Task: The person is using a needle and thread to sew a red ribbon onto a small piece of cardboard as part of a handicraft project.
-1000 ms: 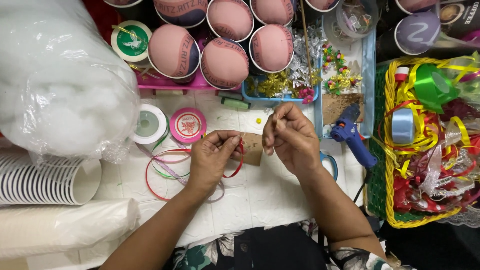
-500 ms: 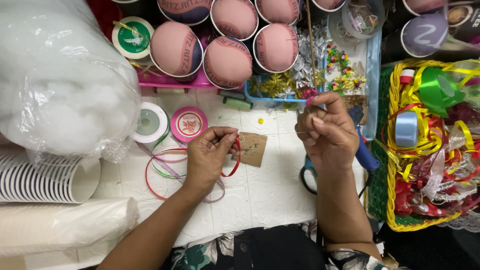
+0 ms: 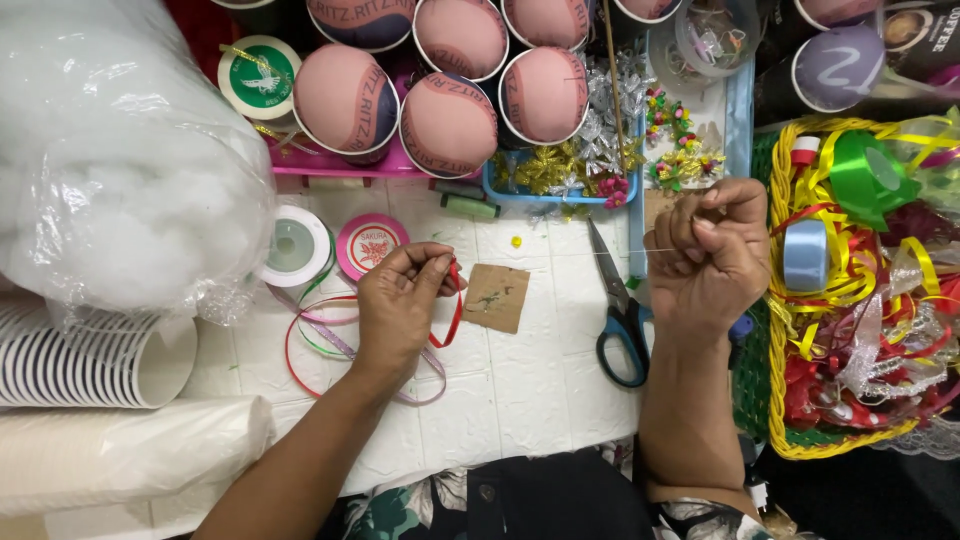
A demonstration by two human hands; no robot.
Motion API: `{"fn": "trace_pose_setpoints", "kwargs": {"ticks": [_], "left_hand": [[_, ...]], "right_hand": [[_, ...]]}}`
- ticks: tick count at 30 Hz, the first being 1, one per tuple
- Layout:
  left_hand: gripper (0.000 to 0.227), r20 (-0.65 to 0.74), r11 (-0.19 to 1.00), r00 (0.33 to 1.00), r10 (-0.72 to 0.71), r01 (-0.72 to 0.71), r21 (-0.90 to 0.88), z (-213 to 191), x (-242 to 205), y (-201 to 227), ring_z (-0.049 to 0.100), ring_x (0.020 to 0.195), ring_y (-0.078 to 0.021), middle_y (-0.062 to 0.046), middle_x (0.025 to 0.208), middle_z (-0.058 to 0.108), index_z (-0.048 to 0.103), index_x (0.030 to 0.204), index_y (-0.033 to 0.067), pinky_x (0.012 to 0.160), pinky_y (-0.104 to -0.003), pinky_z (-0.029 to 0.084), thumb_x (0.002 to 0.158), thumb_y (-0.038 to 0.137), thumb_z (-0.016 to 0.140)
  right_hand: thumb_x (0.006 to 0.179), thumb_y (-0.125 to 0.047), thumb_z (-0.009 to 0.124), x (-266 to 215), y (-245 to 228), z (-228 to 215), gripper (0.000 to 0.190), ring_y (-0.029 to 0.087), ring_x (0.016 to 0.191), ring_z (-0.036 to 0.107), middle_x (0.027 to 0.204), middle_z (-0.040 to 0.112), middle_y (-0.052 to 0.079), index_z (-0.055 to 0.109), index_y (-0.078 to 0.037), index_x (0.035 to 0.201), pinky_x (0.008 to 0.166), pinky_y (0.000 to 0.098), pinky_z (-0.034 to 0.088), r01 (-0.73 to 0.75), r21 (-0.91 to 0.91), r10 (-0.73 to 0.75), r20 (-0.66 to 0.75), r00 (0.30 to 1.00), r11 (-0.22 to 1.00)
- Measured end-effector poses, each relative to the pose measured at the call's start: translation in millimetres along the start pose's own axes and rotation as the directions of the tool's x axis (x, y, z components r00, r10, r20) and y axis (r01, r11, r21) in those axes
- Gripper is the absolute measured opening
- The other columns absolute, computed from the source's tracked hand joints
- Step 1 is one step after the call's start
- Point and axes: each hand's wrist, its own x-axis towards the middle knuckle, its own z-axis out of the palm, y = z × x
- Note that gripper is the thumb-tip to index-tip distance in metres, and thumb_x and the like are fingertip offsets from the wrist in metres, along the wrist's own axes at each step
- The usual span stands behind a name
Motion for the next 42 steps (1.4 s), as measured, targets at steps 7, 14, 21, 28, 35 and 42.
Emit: {"fn": "trace_pose_setpoints", "kwargs": {"ticks": [7, 14, 21, 28, 35, 42], "left_hand": [[0.011, -0.006, 0.999, 1.000, -0.023, 0.023, -0.028, 0.7, -1.1, 5.2, 0.072, 0.073, -0.0157, -0.015, 0.085, 0.071, 0.066, 0.109, -0.0046, 0.069, -0.023, 0.062, 0.100, 0.001, 0.062], [0.012, 0.203, 0.931, 0.969, -0.139, 0.198, -0.306, 12.4, -12.4, 11.7, 0.074, 0.080, -0.0197, -0.021, 0.101, 0.073, 0.066, 0.106, -0.0044, 0.068, -0.023, 0.064, 0.096, 0.003, 0.065], [0.009, 0.330, 0.823, 0.937, -0.116, 0.277, -0.496, 9.1, -16.9, 19.1, 0.071, 0.098, -0.0235, -0.024, 0.125, 0.064, 0.066, 0.105, -0.0029, 0.071, -0.021, 0.062, 0.097, 0.001, 0.063], [0.010, 0.278, 0.778, 0.952, -0.128, 0.271, -0.568, 3.9, -12.2, 15.3, 0.071, 0.100, -0.0227, -0.022, 0.116, 0.067, 0.065, 0.107, -0.0046, 0.080, -0.022, 0.062, 0.098, -0.001, 0.060], [0.011, 0.239, 0.799, 0.962, -0.132, 0.246, -0.548, 7.7, -10.8, 11.2, 0.073, 0.096, -0.0249, -0.024, 0.109, 0.069, 0.064, 0.107, -0.0077, 0.082, -0.026, 0.063, 0.097, -0.003, 0.062], [0.011, 0.219, 0.815, 0.965, -0.142, 0.239, -0.528, 8.8, -9.2, 18.4, 0.073, 0.096, -0.0252, -0.023, 0.110, 0.069, 0.066, 0.106, -0.0063, 0.079, -0.025, 0.063, 0.097, -0.002, 0.062]], "right_hand": [[0.089, 0.000, 0.049, 0.2, 2.3, -1.4, 0.023, 0.007, 0.043, 0.027, 0.057, 0.025, -0.004, 0.048, -0.011, 0.110, 0.042, 0.0205, 0.029, -0.005, -0.007, 0.005, -0.022, 1.000, 1.000], [0.092, -0.006, 0.055, -19.6, 29.3, 56.8, 0.065, 0.009, 0.051, 0.040, 0.063, 0.047, -0.001, 0.031, -0.003, 0.152, 0.050, 0.0197, 0.038, -0.117, -0.322, 0.186, 0.190, 0.964, 0.939], [0.097, -0.002, 0.046, -24.9, 32.3, 99.4, 0.080, 0.014, 0.063, 0.042, 0.071, 0.050, 0.006, 0.005, -0.006, 0.166, 0.059, 0.0245, 0.042, -0.203, -0.515, 0.441, 0.397, 0.805, 0.833], [0.095, 0.000, 0.046, -19.6, 44.7, 103.5, 0.084, 0.014, 0.062, 0.044, 0.072, 0.052, 0.005, 0.003, -0.008, 0.167, 0.061, 0.0260, 0.044, -0.211, -0.587, 0.494, 0.377, 0.783, 0.782], [0.095, -0.016, 0.067, -19.1, 45.7, 93.5, 0.008, 0.021, 0.056, 0.061, 0.065, 0.066, 0.006, 0.069, -0.009, 0.099, 0.054, 0.0307, 0.049, 0.061, -0.847, 0.395, 0.309, 0.865, 0.527], [0.100, -0.010, 0.061, -16.8, 35.1, 90.7, 0.011, 0.022, 0.064, 0.058, 0.075, 0.057, 0.006, 0.067, -0.009, 0.090, 0.056, 0.0328, 0.047, 0.182, -0.864, 0.283, 0.342, 0.896, 0.469]]}}
